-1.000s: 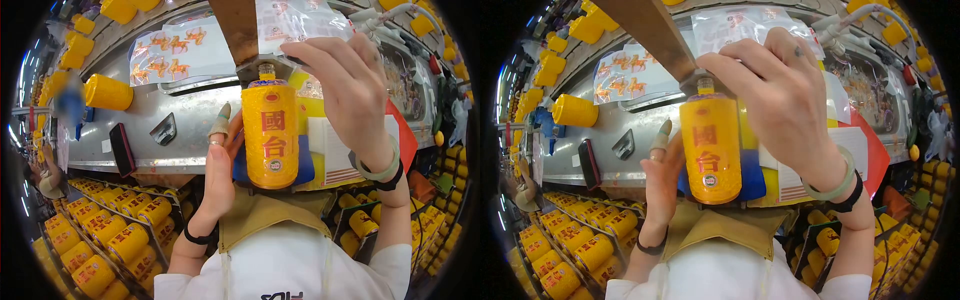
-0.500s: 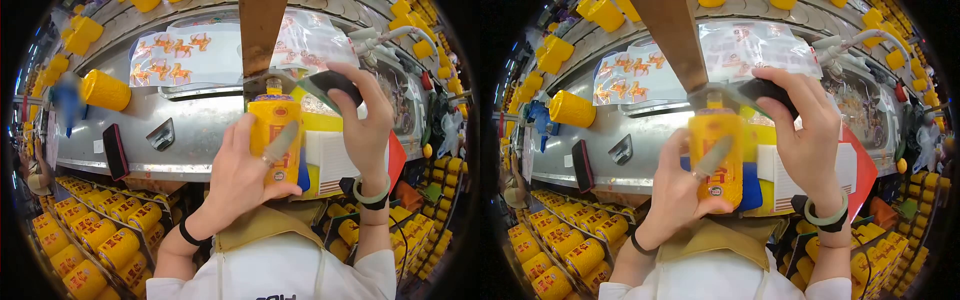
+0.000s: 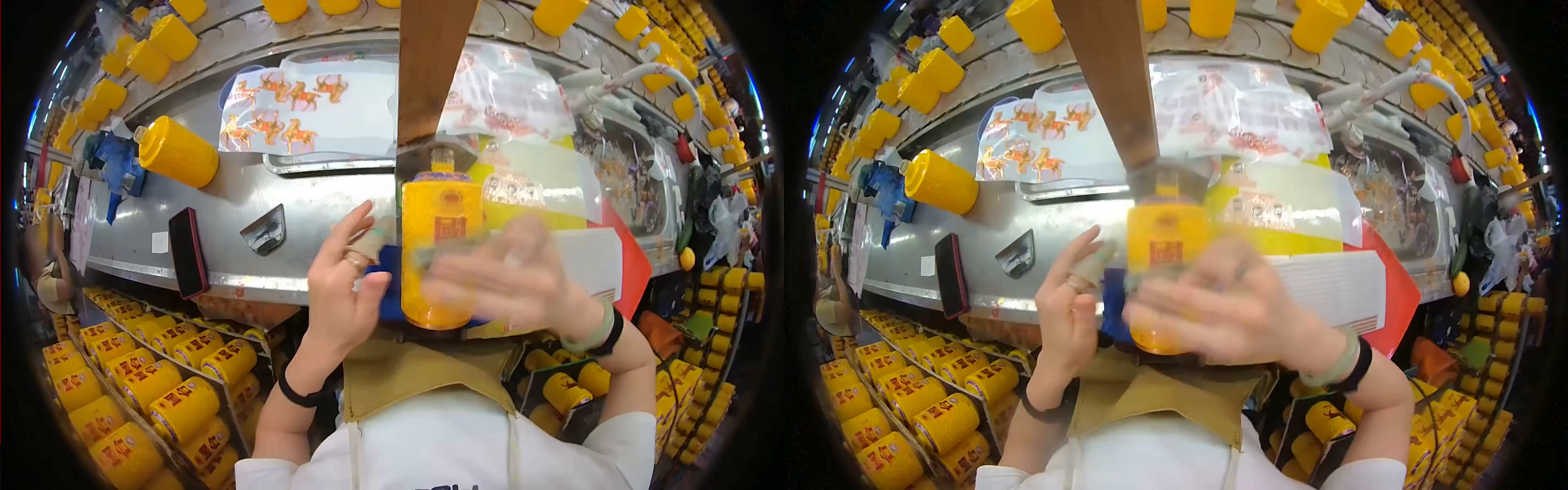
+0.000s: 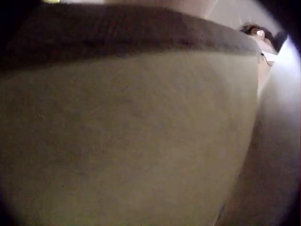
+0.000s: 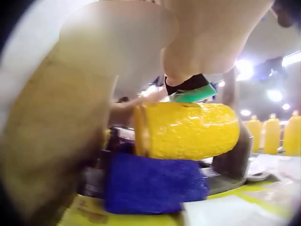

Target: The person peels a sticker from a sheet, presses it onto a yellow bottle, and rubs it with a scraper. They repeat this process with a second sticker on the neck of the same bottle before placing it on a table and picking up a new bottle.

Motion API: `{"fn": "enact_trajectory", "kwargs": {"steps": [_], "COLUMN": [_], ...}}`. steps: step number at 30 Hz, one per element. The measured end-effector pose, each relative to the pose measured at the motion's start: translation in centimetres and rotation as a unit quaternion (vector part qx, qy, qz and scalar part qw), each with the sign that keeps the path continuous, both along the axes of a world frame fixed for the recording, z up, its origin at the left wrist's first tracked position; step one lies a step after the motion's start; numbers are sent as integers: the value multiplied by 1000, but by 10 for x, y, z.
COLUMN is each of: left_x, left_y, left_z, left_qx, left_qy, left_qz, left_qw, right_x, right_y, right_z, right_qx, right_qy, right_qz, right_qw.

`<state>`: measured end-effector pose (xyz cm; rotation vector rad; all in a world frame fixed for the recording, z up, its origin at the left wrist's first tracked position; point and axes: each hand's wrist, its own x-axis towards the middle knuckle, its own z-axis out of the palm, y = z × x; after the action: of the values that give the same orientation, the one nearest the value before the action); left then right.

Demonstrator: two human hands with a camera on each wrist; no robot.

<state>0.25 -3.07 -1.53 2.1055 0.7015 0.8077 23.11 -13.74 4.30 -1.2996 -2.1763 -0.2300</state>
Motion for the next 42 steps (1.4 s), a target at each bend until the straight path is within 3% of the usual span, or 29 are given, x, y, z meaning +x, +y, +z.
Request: {"fn": "enact_trajectory", "kwargs": {"steps": [1, 3, 6, 9, 11, 12, 13, 15, 16, 17, 20, 23, 25, 27, 31, 35, 37, 41, 42], "left_x": [-3, -5, 1, -2, -4, -5, -4, -5, -4, -4, 1, 5, 6, 7, 9, 10, 11, 11, 12], "left_y": [2, 1, -4, -9, -9, -8, -8, -10, -9, -9, -11, -14, -15, -16, -21, -23, -21, -25, -27], "left_z": [-4, -10, -5, 5, 6, 4, 1, -2, -3, 2, 24, 23, 16, 11, 12, 14, 15, 16, 16], "left_qx": [-18, -17, -82, -107, -109, -113, -110, -188, -232, -230, -458, -420, -441, -505, -529, -557, -582, -598, -563], "left_qy": [-11, -2, -88, -83, -59, -65, -70, -132, -204, -199, -323, -276, -278, -282, -303, -314, -341, -335, -324], "left_qz": [26, 48, 67, 42, 45, 46, 44, 51, 21, 24, 26, 26, 31, 15, -21, -26, -54, -50, -41], "left_qw": [999, 999, 991, 990, 991, 990, 990, 972, 951, 952, 828, 864, 853, 816, 793, 769, 736, 727, 759], "right_x": [-10, -15, 16, 28, 11, 0, -15, -20, -9, 6, 17, 18, 16, 18, 17, 21, 21, 17, 16], "right_y": [-6, 0, 46, 41, 20, 6, -9, -12, -2, 10, 6, 0, 1, 5, 1, 0, 1, 4, 5], "right_z": [6, 6, 3, 18, -12, -15, 9, 7, 2, -2, 26, 23, 12, 0, -12, -7, -5, -8, -10], "right_qx": [-50, -85, -17, 50, 69, 30, -72, -82, -40, 1, 8, 25, 18, 39, 42, 44, 43, 40, 38], "right_qy": [40, 44, 64, -85, -124, -122, -61, 4, 21, 40, 209, 219, 240, 173, 141, 202, 213, 246, 254], "right_qz": [72, 86, -101, -104, -25, 84, 151, 119, 32, -53, -174, -186, -190, -135, -141, -167, -164, -161, -161], "right_qw": [995, 992, 993, 990, 990, 988, 984, 990, 998, 998, 962, 957, 952, 975, 979, 964, 962, 955, 953]}}
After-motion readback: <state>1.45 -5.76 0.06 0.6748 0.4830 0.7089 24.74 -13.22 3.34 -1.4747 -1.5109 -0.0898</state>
